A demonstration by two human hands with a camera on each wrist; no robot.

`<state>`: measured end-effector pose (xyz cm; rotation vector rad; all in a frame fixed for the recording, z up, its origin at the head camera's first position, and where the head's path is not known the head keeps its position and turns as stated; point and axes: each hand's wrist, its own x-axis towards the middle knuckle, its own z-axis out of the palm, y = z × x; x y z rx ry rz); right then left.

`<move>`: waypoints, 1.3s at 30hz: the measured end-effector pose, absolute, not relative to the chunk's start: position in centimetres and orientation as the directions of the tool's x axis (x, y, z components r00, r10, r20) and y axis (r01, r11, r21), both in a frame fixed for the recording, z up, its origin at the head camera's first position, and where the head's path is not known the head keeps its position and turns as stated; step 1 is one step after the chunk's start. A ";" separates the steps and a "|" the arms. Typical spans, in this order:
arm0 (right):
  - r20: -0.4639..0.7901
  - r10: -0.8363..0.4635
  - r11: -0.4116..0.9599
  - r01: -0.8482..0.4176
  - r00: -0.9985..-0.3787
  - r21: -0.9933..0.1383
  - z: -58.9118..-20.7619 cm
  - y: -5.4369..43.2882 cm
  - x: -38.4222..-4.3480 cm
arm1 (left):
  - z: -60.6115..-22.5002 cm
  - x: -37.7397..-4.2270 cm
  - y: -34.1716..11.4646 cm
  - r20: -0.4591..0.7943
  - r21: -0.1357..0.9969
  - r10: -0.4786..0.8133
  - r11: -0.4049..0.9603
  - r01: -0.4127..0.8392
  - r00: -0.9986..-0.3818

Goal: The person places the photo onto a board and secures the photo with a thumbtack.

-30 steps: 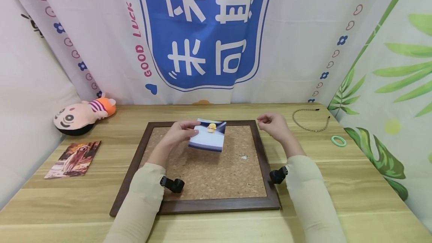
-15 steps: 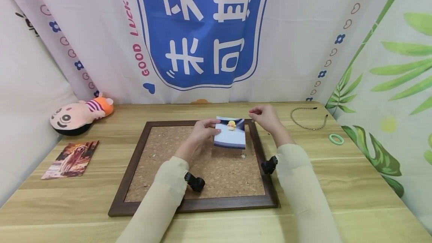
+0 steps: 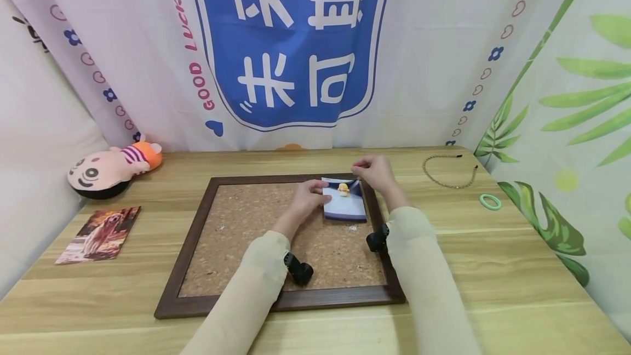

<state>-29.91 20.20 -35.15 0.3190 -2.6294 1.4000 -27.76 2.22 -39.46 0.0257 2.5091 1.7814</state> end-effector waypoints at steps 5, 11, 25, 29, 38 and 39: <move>0.188 -0.108 0.569 -0.216 -0.976 -0.794 -35.9 19.8 -30.0 | -39.9 -28.0 2.3 0.013 0.886 0.073 0.462 0.046 -0.997; 0.192 -0.106 0.544 -0.218 -0.976 -0.810 -37.6 19.8 -30.2 | -40.1 -27.9 2.3 0.028 0.821 0.114 0.565 0.088 -0.993; 0.061 -0.044 0.450 -0.074 -0.997 -0.890 -39.1 19.6 -30.6 | -40.2 -27.9 2.4 0.039 0.734 0.132 0.669 0.118 -0.990; 0.061 -0.029 0.432 -0.067 -0.998 -0.899 -39.5 19.7 -30.6 | -40.0 -27.9 2.4 0.046 0.705 0.150 0.695 0.138 -0.988; 0.072 -0.013 0.533 -0.068 -0.997 -0.844 -40.2 19.7 -30.5 | -39.8 -27.9 2.4 0.036 0.609 0.204 0.772 0.183 -0.978; 0.077 -0.014 0.555 -0.072 -0.997 -0.828 -40.2 19.6 -30.5 | -39.8 -27.9 2.4 0.037 0.588 0.207 0.787 0.189 -0.978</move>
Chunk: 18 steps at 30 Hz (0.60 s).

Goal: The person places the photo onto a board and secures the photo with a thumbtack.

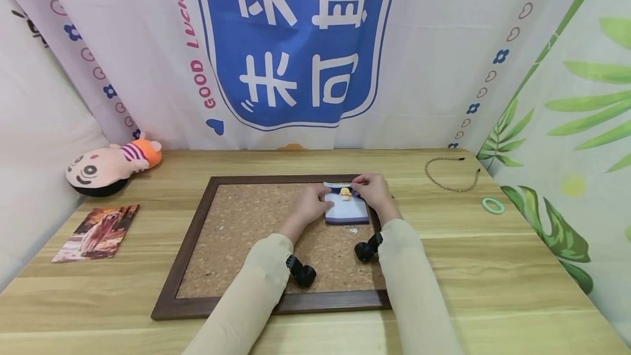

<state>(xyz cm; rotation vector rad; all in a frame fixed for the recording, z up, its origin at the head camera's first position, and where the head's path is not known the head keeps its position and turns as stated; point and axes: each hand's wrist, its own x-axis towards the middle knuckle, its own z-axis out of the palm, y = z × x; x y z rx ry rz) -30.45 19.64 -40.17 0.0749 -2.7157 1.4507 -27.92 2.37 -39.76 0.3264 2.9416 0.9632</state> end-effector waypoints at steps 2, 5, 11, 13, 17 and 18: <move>0.086 -0.012 0.593 -0.077 -0.996 -0.801 -40.2 19.5 -30.4 | -39.8 -27.8 2.3 0.047 0.539 0.216 0.817 0.207 -0.975; 0.096 -0.012 0.625 -0.082 -0.995 -0.777 -40.2 19.5 -30.3 | -39.9 -27.5 2.2 0.081 0.436 0.243 0.864 0.254 -0.967; 0.091 -0.021 0.645 -0.083 -0.996 -0.760 -40.1 19.4 -30.4 | -40.1 -27.0 1.9 0.089 0.207 0.364 0.904 0.375 -0.927; 0.091 -0.033 0.651 -0.090 -0.995 -0.754 -40.0 19.2 -30.4 | -40.2 -26.9 1.8 0.060 0.199 0.394 0.896 0.398 -0.917; 0.083 -0.066 0.654 -0.106 -0.994 -0.749 -39.6 18.8 -30.5 | -40.5 -26.9 1.8 -0.004 0.234 0.417 0.884 0.405 -0.909; 0.077 -0.065 0.651 -0.101 -0.995 -0.752 -39.5 18.7 -30.6 | -40.5 -27.0 1.8 -0.013 0.241 0.420 0.882 0.405 -0.907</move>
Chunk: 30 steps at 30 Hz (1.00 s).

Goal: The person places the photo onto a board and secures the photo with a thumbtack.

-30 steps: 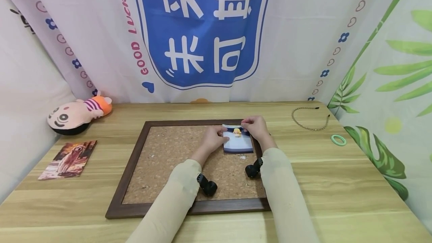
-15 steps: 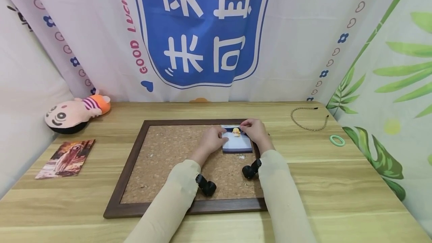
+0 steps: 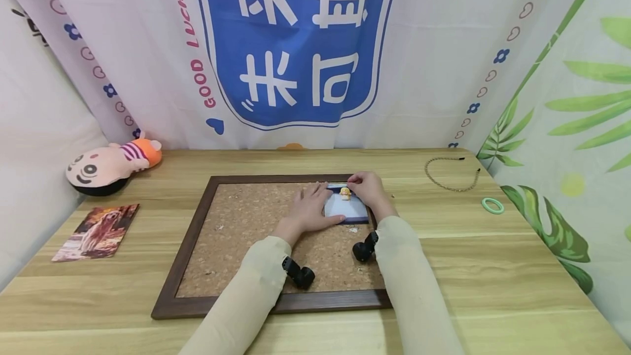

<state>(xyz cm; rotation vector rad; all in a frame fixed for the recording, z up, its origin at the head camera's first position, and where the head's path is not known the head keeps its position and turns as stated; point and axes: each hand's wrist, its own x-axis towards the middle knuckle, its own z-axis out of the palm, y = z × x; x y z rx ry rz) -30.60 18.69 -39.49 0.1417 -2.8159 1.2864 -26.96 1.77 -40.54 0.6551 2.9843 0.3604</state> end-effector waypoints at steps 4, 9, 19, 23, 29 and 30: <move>0.065 -0.078 0.656 -0.100 -0.995 -0.748 -39.4 18.4 -30.9 | -40.8 -27.1 1.7 -0.028 0.235 0.435 0.878 0.417 -0.900; 0.057 -0.086 0.671 -0.100 -0.995 -0.735 -39.6 18.2 -31.0 | -41.2 -27.3 1.7 -0.040 0.220 0.443 0.878 0.424 -0.896; 0.097 -0.087 0.702 -0.130 -0.992 -0.700 -39.8 18.1 -31.1 | -41.1 -27.2 1.7 -0.049 0.217 0.435 0.883 0.416 -0.899; 0.109 -0.084 0.715 -0.136 -0.990 -0.686 -39.9 18.0 -31.1 | -41.0 -27.2 1.7 -0.045 0.214 0.432 0.885 0.414 -0.901; 0.117 -0.079 0.713 -0.138 -0.990 -0.688 -40.0 17.9 -31.0 | -41.1 -27.2 1.7 -0.044 0.218 0.437 0.882 0.419 -0.898; 0.117 -0.077 0.711 -0.137 -0.990 -0.690 -40.0 17.8 -30.9 | -41.2 -27.2 1.7 -0.044 0.221 0.438 0.881 0.419 -0.898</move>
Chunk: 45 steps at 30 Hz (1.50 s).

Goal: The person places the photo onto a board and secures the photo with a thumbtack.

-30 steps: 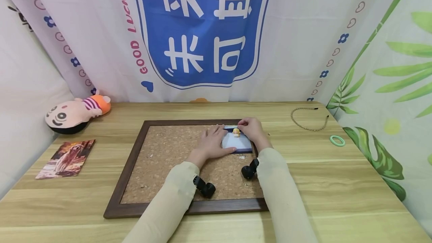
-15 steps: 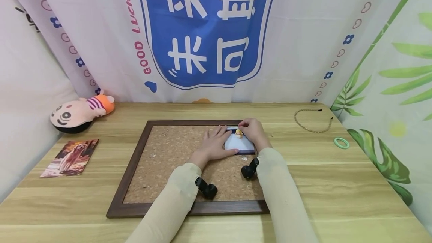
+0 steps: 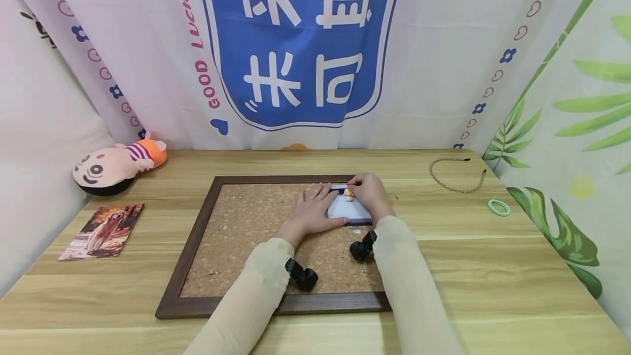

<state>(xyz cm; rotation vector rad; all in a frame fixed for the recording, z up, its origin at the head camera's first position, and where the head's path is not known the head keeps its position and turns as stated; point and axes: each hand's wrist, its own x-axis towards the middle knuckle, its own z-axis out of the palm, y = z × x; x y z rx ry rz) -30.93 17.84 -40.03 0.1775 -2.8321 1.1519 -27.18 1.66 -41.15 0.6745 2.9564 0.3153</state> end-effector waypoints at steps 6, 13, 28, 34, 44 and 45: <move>0.083 -0.060 0.722 -0.101 -0.995 -0.685 -39.8 17.5 -30.9 | -41.2 -27.2 1.6 -0.043 0.231 0.437 0.879 0.416 -0.899; 0.023 -0.084 0.761 -0.080 -0.996 -0.644 -39.4 17.3 -30.9 | -41.4 -27.1 1.5 -0.040 0.251 0.438 0.874 0.416 -0.898; 0.121 0.000 0.688 -0.088 -0.993 -0.720 -40.9 17.9 -30.7 | -41.2 -26.9 1.8 -0.044 0.251 0.435 0.876 0.412 -0.899; 0.099 -0.015 0.721 -0.079 -0.995 -0.689 -40.1 17.6 -30.8 | -40.9 -27.0 1.6 -0.032 0.237 0.439 0.876 0.420 -0.898; 0.080 -0.039 0.718 -0.084 -0.996 -0.691 -39.7 17.5 -30.6 | -40.9 -27.1 1.5 -0.022 0.261 0.433 0.873 0.413 -0.901; 0.081 -0.041 0.715 -0.086 -0.996 -0.694 -39.7 17.7 -30.5 | -41.0 -27.1 1.5 -0.020 0.264 0.433 0.872 0.413 -0.901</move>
